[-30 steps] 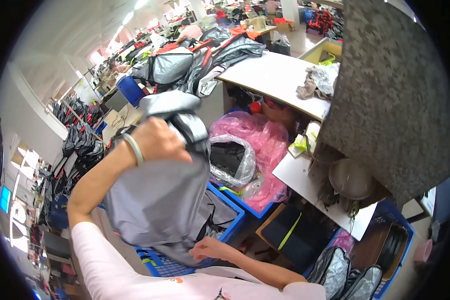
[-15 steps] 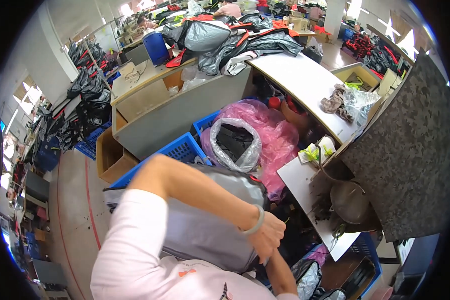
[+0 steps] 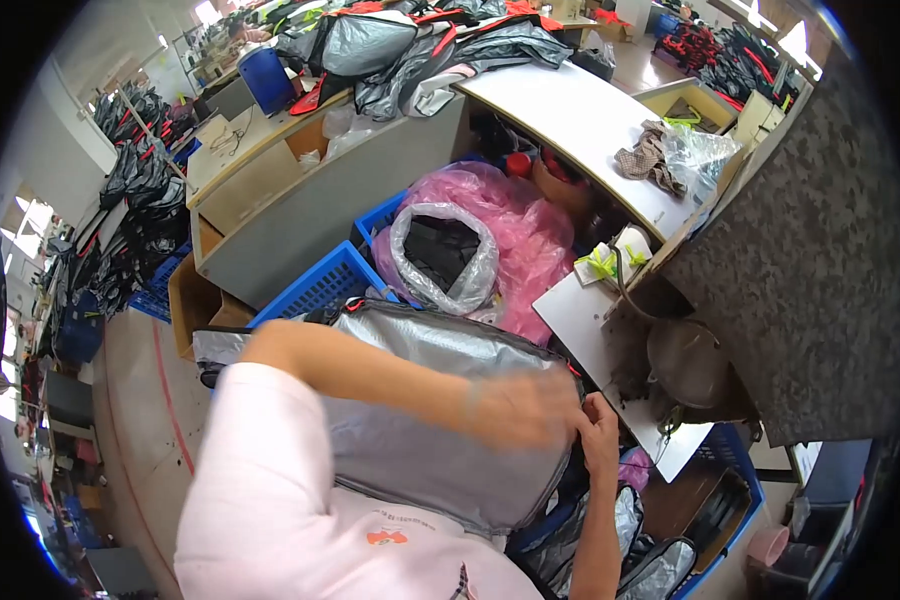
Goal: Inspecting and organizing manufactured storage bags in a workshop environment.
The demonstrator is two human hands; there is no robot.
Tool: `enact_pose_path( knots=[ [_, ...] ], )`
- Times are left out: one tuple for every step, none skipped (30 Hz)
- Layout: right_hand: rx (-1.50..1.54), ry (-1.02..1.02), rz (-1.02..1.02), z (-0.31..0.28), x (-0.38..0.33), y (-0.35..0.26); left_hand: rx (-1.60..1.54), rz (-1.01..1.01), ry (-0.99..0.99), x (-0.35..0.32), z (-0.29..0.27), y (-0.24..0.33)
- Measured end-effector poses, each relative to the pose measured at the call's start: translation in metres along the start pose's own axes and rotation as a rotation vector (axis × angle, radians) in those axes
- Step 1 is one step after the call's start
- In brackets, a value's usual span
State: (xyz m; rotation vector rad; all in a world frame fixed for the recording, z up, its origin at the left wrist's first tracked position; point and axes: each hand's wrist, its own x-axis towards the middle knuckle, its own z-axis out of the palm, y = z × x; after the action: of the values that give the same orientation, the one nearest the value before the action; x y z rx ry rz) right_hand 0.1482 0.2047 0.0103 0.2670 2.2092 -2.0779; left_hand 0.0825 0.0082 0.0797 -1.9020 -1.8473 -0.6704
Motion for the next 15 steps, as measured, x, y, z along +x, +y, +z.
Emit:
enact_pose_path(
  knots=[
    [-0.043, 0.044, 0.005, -0.002, -0.002, 0.009, 0.225, -0.211, -0.192, -0.014, -0.034, -0.011],
    [-0.038, 0.082, -0.033, -0.001, -0.007, 0.007, 0.495, -0.474, -0.388, -0.033, -0.048, -0.026],
    [-0.028, 0.140, -0.064, 0.006, -0.008, 0.001, 0.277, -0.842, -0.484, -0.065, -0.050, -0.046],
    [-0.134, 0.250, -0.028, 0.019, -0.009, -0.018, 0.083, -1.179, -0.728, -0.063, -0.065, -0.051],
    [-0.112, 0.263, -0.079, 0.012, -0.001, 0.009, 0.197, -0.957, -0.512, -0.089, -0.055, -0.049],
    [-0.189, 0.225, -0.142, 0.010, 0.004, 0.016, 0.256, -0.977, -0.580, -0.086, -0.053, -0.044],
    [-0.196, 0.256, -0.083, 0.013, 0.006, 0.015, 0.284, -0.960, -0.527, -0.091, -0.050, -0.040],
    [-0.145, 0.240, -0.042, 0.010, 0.010, 0.021, 0.338, -0.970, -0.585, -0.082, -0.053, -0.038],
    [-0.089, 0.318, 0.016, -0.008, 0.006, 0.034, 0.375, -0.879, -0.617, -0.058, -0.041, -0.042],
    [-0.085, 0.327, 0.041, -0.016, -0.001, 0.029, 0.379, -0.817, -0.608, -0.046, -0.039, -0.042],
    [-0.038, 0.374, 0.011, -0.027, -0.005, 0.036, 0.386, -0.738, -0.619, -0.030, -0.037, -0.045],
    [-0.022, 0.426, 0.024, -0.033, -0.012, 0.035, 0.404, -0.678, -0.626, -0.017, -0.036, -0.047],
    [-0.047, 0.443, 0.021, -0.036, -0.017, 0.032, 0.392, -0.633, -0.637, -0.002, -0.037, -0.049],
    [-0.076, 0.455, 0.015, -0.041, -0.021, 0.031, 0.408, -0.613, -0.684, 0.012, -0.036, -0.049],
    [-0.063, 0.490, 0.021, -0.046, -0.023, 0.034, 0.427, -0.595, -0.730, 0.024, -0.032, -0.051]
  ],
)
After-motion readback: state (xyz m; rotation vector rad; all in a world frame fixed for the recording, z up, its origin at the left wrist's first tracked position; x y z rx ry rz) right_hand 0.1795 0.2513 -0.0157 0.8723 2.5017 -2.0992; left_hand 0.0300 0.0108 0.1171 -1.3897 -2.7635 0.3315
